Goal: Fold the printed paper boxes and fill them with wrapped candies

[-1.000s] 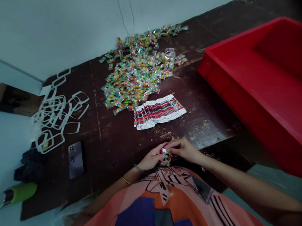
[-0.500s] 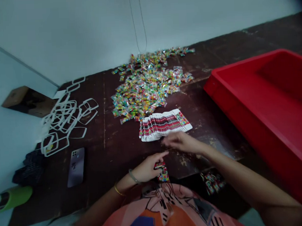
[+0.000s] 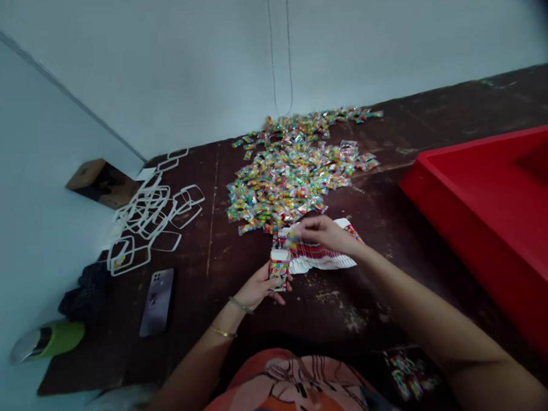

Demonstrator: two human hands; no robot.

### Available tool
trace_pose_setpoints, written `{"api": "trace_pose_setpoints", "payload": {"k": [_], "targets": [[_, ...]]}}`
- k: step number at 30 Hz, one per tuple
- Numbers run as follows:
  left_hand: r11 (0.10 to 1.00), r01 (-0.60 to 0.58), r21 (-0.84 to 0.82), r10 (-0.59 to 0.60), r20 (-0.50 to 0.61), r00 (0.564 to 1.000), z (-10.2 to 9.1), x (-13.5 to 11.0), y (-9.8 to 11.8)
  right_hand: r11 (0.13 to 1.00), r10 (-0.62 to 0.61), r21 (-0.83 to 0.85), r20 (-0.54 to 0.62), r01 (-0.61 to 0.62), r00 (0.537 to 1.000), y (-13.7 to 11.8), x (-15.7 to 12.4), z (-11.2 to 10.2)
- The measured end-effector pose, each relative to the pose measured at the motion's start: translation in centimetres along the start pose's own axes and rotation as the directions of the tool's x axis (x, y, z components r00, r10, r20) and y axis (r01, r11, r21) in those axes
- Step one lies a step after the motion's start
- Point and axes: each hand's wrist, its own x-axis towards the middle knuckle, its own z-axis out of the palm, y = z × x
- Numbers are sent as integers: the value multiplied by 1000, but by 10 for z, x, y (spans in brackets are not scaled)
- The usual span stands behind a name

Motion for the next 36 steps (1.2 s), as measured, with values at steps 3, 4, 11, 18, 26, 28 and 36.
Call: {"api": "trace_pose_setpoints", "payload": {"k": [3,4,11,18,26,28,36], "targets": [[999,-32,-42,33,22,999,22,17,-8,999,30,25,-80,-28,996,-21,-28,4],[998,-44,-49,45,29,999,29,20,-10,999,40,-31,-138,-44,990,-26,-34,4],[999,1,-45,-5,-101,995,55,23,-12,983,117,160,-133,-95,984,-30,-86,20],[996,85,-23,-85,7,996,65,28,-11,319,488,824,281,-468,827,-20,-116,40],[927,-50,371,19,89,996,81,32,0,950,208,249,-60,-187,976,-36,-132,21],[954,9,301,-38,93,995,85,32,1,982,89,169,-55,-79,995,-41,-139,18],[994,108,-5,-106,184,977,90,35,-1,933,268,307,-241,-189,933,-54,-148,9]]}}
